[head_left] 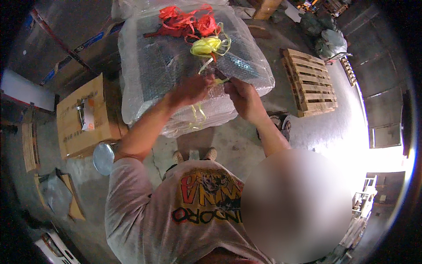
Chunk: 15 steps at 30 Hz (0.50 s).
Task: The person places several rolls of wire into a green sack, ties the sack closed, and then secures a bundle of bubble-wrapped items with a yellow strap. The person then ties the green sack shut again.
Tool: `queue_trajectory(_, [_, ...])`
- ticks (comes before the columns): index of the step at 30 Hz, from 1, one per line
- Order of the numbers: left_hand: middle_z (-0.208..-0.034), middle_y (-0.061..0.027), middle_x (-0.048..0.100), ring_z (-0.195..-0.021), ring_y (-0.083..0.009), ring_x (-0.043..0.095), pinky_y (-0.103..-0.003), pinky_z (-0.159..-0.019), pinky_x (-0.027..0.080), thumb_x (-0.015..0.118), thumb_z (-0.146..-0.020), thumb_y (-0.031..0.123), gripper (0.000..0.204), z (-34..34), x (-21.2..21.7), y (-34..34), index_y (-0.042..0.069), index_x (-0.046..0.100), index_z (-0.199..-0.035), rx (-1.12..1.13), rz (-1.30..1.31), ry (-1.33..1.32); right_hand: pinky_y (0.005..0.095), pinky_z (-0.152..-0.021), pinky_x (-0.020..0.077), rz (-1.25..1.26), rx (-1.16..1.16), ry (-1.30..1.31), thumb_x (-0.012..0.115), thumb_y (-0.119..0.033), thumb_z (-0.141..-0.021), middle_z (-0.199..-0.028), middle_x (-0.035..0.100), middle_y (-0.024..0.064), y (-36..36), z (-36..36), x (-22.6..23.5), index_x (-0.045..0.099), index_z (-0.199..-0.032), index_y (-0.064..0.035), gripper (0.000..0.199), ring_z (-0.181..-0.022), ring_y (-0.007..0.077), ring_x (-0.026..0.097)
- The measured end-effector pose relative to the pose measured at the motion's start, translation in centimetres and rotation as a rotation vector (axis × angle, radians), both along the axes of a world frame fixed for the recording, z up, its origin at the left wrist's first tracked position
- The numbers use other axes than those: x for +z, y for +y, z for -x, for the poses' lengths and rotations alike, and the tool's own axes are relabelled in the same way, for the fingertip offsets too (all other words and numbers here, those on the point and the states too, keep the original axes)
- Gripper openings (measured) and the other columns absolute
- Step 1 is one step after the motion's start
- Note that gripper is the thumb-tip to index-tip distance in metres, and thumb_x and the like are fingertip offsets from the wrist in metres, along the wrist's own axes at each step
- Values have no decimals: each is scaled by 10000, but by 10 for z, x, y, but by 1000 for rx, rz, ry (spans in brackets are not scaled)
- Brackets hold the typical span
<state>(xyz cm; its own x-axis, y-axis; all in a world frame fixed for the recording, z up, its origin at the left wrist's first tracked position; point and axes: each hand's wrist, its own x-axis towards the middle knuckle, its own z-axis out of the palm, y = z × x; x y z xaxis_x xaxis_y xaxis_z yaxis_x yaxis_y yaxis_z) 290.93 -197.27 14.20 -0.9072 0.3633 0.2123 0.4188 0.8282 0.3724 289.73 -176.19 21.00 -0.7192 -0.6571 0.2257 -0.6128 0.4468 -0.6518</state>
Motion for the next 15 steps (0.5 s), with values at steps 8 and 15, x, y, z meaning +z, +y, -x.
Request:
queue_trajectory(8, [-867,-240,649,-738,-379,649,-468,-657,528,518,-980,242,241,-26,-24,-89,18,565,-1055,303,-109,-198,376,-735,501,258,-344,-357,510,-65,-931,-905,669,87,55,10,55,609,-1071,-28,176,-819,249,625])
queue_trajectory(15, [-944,-182,656,-812,-284,631,-363,-811,494,501,-990,318,326,-2,-16,-55,28,601,-1098,216,-441,-150,419,-719,464,191,154,-311,525,-104,-954,-853,615,189,-26,9,-49,572,-1108,1,193,-790,316,605])
